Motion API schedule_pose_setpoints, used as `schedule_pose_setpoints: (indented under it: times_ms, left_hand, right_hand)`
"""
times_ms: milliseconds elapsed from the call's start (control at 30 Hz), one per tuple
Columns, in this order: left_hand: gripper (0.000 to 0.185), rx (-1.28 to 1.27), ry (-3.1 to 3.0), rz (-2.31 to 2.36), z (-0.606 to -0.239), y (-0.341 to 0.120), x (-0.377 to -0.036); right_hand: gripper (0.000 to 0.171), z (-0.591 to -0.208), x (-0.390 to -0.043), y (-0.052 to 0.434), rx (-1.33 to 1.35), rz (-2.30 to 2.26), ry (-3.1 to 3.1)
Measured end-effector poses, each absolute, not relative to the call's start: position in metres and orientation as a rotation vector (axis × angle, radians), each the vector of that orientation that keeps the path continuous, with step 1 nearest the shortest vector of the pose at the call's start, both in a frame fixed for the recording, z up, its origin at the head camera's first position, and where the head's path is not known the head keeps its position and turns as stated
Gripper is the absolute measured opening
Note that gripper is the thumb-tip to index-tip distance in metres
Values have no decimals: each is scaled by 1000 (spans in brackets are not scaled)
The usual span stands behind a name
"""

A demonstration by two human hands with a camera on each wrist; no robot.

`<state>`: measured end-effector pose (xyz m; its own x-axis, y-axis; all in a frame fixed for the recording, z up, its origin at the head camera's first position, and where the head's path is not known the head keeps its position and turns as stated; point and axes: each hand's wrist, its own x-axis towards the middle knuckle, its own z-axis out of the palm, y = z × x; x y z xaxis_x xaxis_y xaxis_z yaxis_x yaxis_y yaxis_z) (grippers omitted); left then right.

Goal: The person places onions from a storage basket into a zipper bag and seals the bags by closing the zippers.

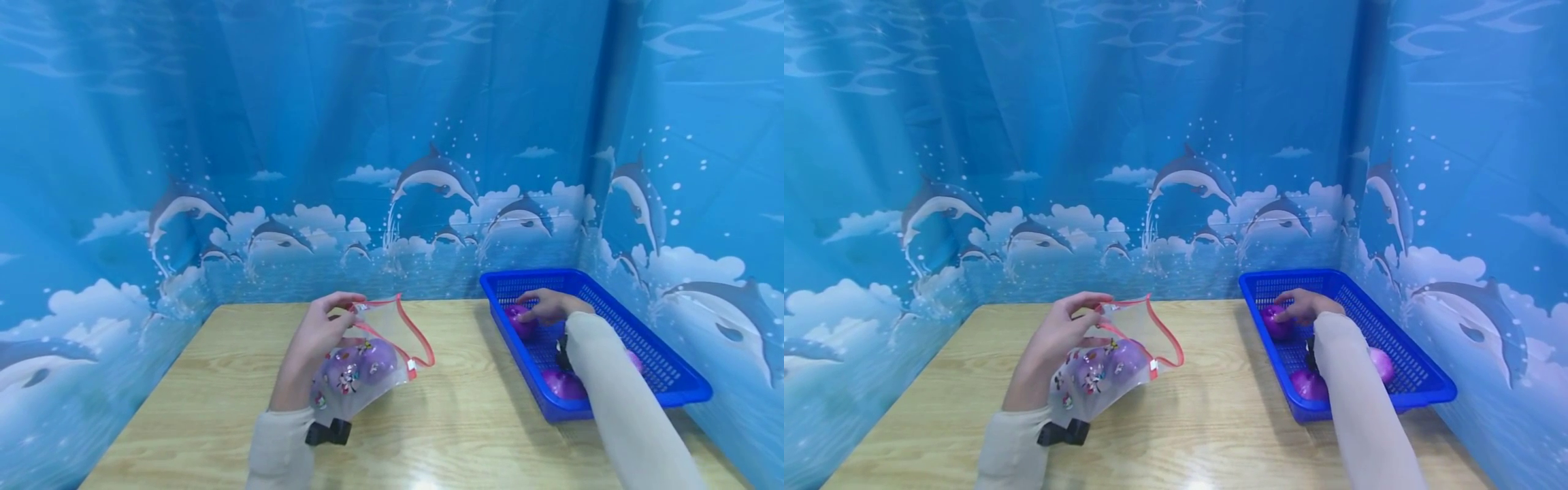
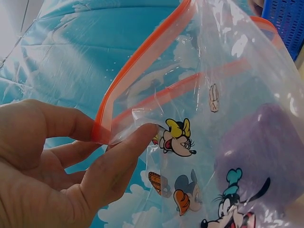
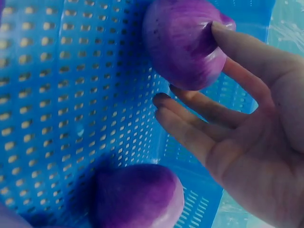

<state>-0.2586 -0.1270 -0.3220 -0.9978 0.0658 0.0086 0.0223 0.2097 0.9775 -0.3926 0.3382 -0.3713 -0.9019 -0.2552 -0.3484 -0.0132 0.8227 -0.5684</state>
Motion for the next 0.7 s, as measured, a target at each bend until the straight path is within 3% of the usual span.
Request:
schedule_pose_setpoints:
  times_ms: [700]
  left_hand:
    - [36, 87, 2419, 1942, -322, -127, -259]
  right_hand:
    - [62, -354, -393, 350, -267, -1046, 2382]
